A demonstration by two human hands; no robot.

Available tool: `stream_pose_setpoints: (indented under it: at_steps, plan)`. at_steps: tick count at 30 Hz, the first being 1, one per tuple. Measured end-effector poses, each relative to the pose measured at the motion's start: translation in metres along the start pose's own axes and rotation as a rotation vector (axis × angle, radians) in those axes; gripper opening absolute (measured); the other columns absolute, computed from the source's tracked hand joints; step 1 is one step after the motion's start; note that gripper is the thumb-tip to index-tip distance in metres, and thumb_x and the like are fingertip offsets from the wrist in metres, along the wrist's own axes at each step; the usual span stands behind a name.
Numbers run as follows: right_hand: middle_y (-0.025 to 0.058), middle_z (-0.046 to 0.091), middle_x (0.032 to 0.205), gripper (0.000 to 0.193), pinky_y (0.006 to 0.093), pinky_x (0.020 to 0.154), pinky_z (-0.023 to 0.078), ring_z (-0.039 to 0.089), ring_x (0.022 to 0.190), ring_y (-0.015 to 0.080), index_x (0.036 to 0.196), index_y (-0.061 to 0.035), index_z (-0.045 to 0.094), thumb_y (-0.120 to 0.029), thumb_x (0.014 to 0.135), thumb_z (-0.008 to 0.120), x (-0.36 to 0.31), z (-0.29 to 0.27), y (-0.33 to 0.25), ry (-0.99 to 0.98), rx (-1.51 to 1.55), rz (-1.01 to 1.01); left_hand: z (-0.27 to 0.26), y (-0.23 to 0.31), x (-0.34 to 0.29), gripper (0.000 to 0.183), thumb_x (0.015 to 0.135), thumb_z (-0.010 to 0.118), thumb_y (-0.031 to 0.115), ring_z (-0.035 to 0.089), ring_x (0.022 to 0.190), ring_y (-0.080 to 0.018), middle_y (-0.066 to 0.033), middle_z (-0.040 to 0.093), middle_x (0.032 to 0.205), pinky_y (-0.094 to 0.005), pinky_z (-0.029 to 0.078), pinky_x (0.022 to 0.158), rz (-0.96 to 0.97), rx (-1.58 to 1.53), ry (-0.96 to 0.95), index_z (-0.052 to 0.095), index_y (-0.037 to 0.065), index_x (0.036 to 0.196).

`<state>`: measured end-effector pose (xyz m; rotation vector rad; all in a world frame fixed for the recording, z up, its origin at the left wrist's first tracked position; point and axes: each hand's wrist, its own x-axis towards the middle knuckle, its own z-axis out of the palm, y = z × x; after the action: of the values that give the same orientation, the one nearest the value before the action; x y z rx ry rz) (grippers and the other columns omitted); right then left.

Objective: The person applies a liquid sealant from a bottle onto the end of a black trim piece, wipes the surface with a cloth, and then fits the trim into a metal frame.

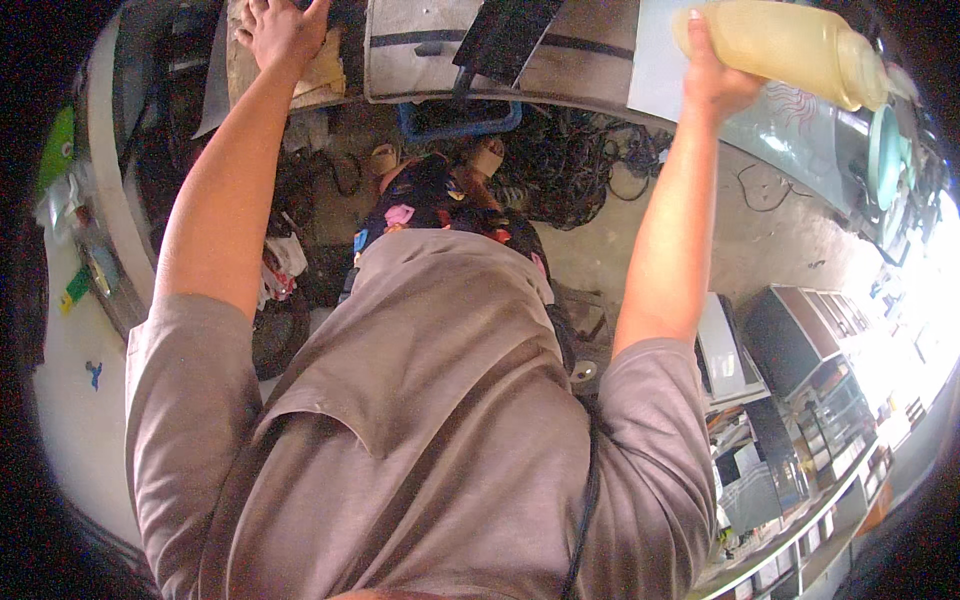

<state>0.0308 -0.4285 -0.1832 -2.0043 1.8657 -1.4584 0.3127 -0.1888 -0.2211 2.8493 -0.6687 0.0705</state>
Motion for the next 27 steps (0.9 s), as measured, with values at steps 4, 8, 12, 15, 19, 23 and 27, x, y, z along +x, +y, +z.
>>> stream_pose_setpoints:
  at_steps: [4, 8, 12, 15, 19, 23, 27]
  plan:
    - [0.0168, 0.062, 0.120, 0.081, 0.0386, 0.094, 0.049, 0.061, 0.106, 0.0264, 0.123, 0.0044, 0.053, -0.030, 0.061, 0.093, 0.015, -0.003, 0.077, -0.545, 0.551, 0.023, -0.001, -0.005, 0.004, 0.084, 0.085, 0.056, 0.063, 0.020, 0.144, -0.0374, -0.0191, 0.028, 0.154, -0.0499, 0.013, 0.118, 0.043, 0.007, 0.042, 0.038, 0.006, 0.145]
    - [0.0259, 0.045, 0.126, 0.084, 0.0512, 0.098, 0.037, 0.041, 0.120, 0.0367, 0.123, 0.0049, 0.047, -0.043, 0.067, 0.086, -0.055, -0.045, 0.072, -0.357, 0.034, -0.149, -0.007, -0.010, 0.006, 0.084, 0.085, 0.054, 0.064, 0.022, 0.143, -0.0400, -0.0198, 0.029, 0.154, -0.0500, 0.014, 0.117, 0.038, 0.011, 0.032, 0.039, 0.006, 0.144]
    - [0.0087, 0.059, 0.070, 0.039, 0.0353, 0.061, 0.047, 0.058, 0.063, 0.0231, 0.082, -0.0013, 0.059, -0.036, 0.079, 0.077, -0.155, -0.101, 0.045, -0.930, 0.295, -0.015, -0.001, -0.010, 0.004, 0.080, 0.088, 0.051, 0.062, 0.025, 0.141, -0.0418, -0.0196, 0.031, 0.152, -0.0508, 0.016, 0.117, 0.035, -0.012, 0.044, 0.039, 0.007, 0.144]
    - [0.0165, 0.067, 0.084, 0.080, 0.0394, 0.075, 0.052, 0.066, 0.079, 0.0312, 0.126, 0.0027, 0.055, -0.049, 0.071, 0.079, -0.210, -0.065, 0.051, -1.435, 0.180, 0.091, -0.009, 0.010, 0.008, 0.069, 0.090, 0.050, 0.054, 0.030, 0.139, -0.0407, -0.0174, 0.038, 0.149, -0.0508, 0.019, 0.116, 0.049, 0.094, -0.032, 0.044, 0.009, 0.142]
    - [0.0219, 0.067, 0.092, 0.071, 0.0437, 0.085, 0.050, 0.065, 0.092, 0.0350, 0.124, 0.0014, 0.058, -0.047, 0.075, 0.075, -0.244, -0.005, 0.062, -1.301, 0.175, -0.025, -0.029, 0.012, -0.004, 0.062, 0.092, 0.051, 0.054, 0.045, 0.128, -0.0355, -0.0194, 0.049, 0.136, -0.0486, 0.032, 0.106, 0.163, -0.295, -0.373, 0.051, 0.007, 0.132]
    - [0.0216, 0.068, 0.095, 0.046, 0.0462, 0.086, 0.050, 0.062, 0.098, 0.0393, 0.106, -0.0077, 0.070, -0.048, 0.085, 0.064, -0.263, -0.010, 0.076, -1.365, 0.176, -0.368, -0.022, -0.049, -0.161, 0.017, 0.094, 0.059, 0.010, 0.066, 0.092, -0.0227, -0.0177, 0.068, 0.094, -0.0338, 0.050, 0.081, 0.407, -0.602, -0.196, 0.066, -0.001, 0.105]
    - [0.0226, 0.068, 0.095, 0.039, 0.0467, 0.087, 0.048, 0.061, 0.099, 0.0408, 0.097, -0.0084, 0.072, -0.045, 0.085, 0.063, -0.322, -0.029, 0.125, -1.479, 0.162, -0.353, -0.011, -0.161, -0.312, 0.022, 0.096, 0.061, 0.014, 0.063, 0.089, -0.0166, -0.0106, 0.068, 0.096, -0.0295, 0.050, 0.080, -0.163, -0.874, -0.408, 0.065, -0.004, 0.108]
